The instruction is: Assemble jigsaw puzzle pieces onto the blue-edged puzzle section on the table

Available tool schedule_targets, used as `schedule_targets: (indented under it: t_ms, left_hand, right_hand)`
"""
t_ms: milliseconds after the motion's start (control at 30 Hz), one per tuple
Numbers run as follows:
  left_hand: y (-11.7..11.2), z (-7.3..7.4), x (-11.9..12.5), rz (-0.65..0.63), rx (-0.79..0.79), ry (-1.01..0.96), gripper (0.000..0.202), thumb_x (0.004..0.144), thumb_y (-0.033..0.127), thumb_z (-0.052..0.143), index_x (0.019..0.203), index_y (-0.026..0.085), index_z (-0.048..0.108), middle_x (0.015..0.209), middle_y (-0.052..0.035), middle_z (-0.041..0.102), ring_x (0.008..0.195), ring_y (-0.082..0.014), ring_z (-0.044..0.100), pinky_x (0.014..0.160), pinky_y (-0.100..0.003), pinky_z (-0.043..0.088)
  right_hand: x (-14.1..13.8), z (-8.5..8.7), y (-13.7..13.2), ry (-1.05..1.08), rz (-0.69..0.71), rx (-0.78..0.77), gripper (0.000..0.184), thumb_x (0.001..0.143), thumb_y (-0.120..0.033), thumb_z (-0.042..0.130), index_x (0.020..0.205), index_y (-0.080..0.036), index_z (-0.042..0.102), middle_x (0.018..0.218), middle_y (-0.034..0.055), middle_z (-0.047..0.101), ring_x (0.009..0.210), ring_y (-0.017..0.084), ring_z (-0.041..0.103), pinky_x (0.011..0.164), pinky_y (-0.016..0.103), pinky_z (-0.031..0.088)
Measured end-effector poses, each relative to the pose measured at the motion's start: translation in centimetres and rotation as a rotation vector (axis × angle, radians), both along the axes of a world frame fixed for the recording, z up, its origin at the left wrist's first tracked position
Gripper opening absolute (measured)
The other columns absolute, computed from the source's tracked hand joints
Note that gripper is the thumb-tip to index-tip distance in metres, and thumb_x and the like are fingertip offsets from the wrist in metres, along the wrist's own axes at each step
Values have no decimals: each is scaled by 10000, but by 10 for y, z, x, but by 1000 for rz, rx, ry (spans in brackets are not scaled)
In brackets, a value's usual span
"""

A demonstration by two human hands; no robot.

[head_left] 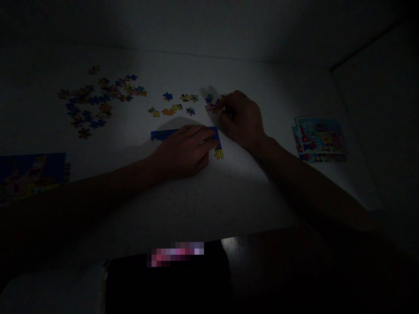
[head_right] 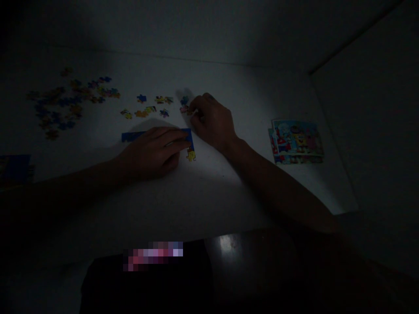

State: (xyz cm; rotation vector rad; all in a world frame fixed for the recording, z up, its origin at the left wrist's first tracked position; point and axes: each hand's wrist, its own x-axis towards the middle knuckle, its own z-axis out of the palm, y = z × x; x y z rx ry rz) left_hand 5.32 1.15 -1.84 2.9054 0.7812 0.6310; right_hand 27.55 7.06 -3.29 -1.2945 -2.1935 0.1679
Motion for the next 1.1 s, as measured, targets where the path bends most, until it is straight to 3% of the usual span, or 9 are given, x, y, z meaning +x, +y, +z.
schedule_targets:
  t_ms: [267,533,733,967,1100]
  left_hand:
    - [-2,2,-1,-5,27,1,346,998,194,467,1259,81,664,1321,-174,663,1248,-298,595,1060,-459,492]
    - [-5,8,-1,1,95,5,309,975,165,514,1222,92,685,1310,-179,676,1236,-300,610,1047,-446,516]
    - [-8,9,0,5,132,31,282,979,183,532,1204,115,687,1259,-134,712,1174,-279,649,991,-408,547]
    - [-6,7,0,6,154,16,275,982,189,521,1190,114,686,1245,-126,719,1168,-271,653,984,-398,548]
    - [-7,7,1,3,143,28,276,978,179,516,1177,102,691,1245,-143,717,1168,-280,653,980,-412,552]
  right_hand:
    - [-8,8,-4,40,-40,-39,207,880,-194,503,1007,-195,666,937,52,692,814,202,624,775,361,489]
    - [-4,16,1,302,-229,-122,177,786,-189,507,858,-210,667,677,-7,606,587,155,505,594,307,396]
    - [-4,13,1,286,-154,-69,193,770,-193,521,862,-200,691,836,43,652,674,168,552,667,336,454]
    - [-4,12,1,197,-147,-58,240,794,-178,507,901,-202,720,857,51,630,708,179,563,713,358,484]
    - [-5,14,-2,150,-34,-80,275,840,-180,517,975,-209,756,901,60,654,820,207,606,786,380,510]
